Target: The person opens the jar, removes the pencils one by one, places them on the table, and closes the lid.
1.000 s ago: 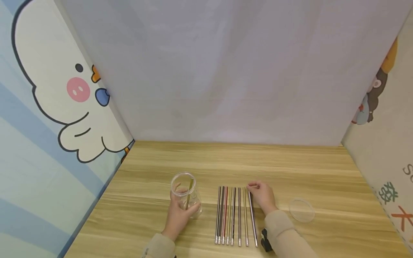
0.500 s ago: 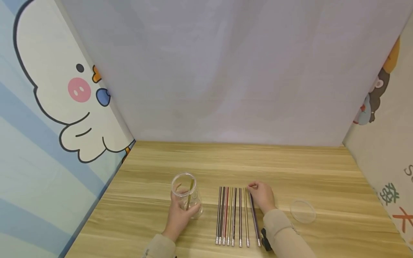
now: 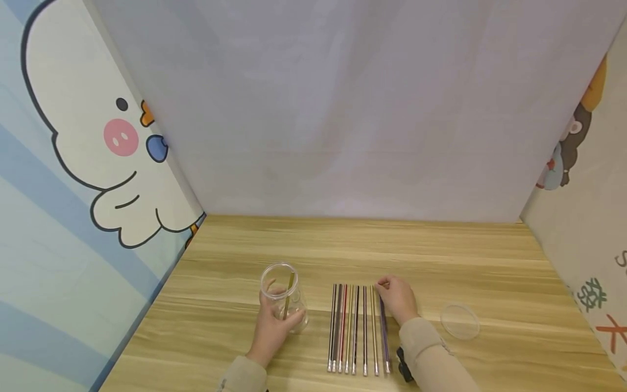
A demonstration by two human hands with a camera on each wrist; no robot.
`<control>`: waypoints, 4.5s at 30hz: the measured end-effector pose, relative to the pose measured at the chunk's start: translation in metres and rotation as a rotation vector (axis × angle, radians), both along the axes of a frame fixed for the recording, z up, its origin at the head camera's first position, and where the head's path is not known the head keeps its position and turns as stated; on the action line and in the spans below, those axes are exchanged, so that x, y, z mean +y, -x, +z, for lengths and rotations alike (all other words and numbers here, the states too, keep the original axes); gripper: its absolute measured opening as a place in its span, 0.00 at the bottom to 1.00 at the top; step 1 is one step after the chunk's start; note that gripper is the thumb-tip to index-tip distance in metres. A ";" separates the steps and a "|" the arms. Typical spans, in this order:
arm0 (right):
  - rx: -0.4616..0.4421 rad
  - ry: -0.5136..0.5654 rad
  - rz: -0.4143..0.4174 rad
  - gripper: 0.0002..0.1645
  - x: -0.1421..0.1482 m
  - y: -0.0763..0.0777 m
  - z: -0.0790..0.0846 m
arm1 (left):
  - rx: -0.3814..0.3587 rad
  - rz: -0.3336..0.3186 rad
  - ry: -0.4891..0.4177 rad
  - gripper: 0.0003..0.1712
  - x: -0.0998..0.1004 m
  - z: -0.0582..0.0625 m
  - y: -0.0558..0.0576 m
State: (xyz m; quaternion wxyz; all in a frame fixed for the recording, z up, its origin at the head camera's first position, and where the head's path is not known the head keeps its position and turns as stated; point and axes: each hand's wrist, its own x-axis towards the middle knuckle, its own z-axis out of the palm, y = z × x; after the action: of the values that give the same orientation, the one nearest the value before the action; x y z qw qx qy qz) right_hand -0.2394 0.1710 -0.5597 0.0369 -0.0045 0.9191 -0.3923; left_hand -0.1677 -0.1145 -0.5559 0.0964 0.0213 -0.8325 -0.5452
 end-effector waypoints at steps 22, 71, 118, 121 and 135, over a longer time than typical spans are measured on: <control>0.004 -0.013 0.028 0.14 0.002 0.001 -0.004 | 0.012 0.009 0.021 0.52 0.000 -0.001 -0.001; 0.054 0.141 0.022 0.20 0.010 -0.011 0.013 | -0.140 -0.237 -0.166 0.55 -0.019 0.006 0.008; 0.212 0.463 0.241 0.14 -0.072 -0.047 0.082 | -0.044 -0.075 -0.314 0.71 0.001 0.002 -0.002; 0.241 0.489 0.278 0.14 -0.080 -0.047 0.085 | 0.012 0.028 -0.312 0.72 0.014 0.001 -0.004; 0.294 0.502 0.349 0.17 -0.102 -0.043 0.090 | 0.059 0.223 -0.236 0.71 0.033 0.002 -0.003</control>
State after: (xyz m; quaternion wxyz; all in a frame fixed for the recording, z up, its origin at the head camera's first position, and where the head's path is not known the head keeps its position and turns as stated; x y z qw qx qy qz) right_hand -0.1964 0.0692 -0.4698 -0.0317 -0.2274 0.7745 -0.5894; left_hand -0.1643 -0.0810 -0.5541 0.1779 0.1088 -0.7519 -0.6255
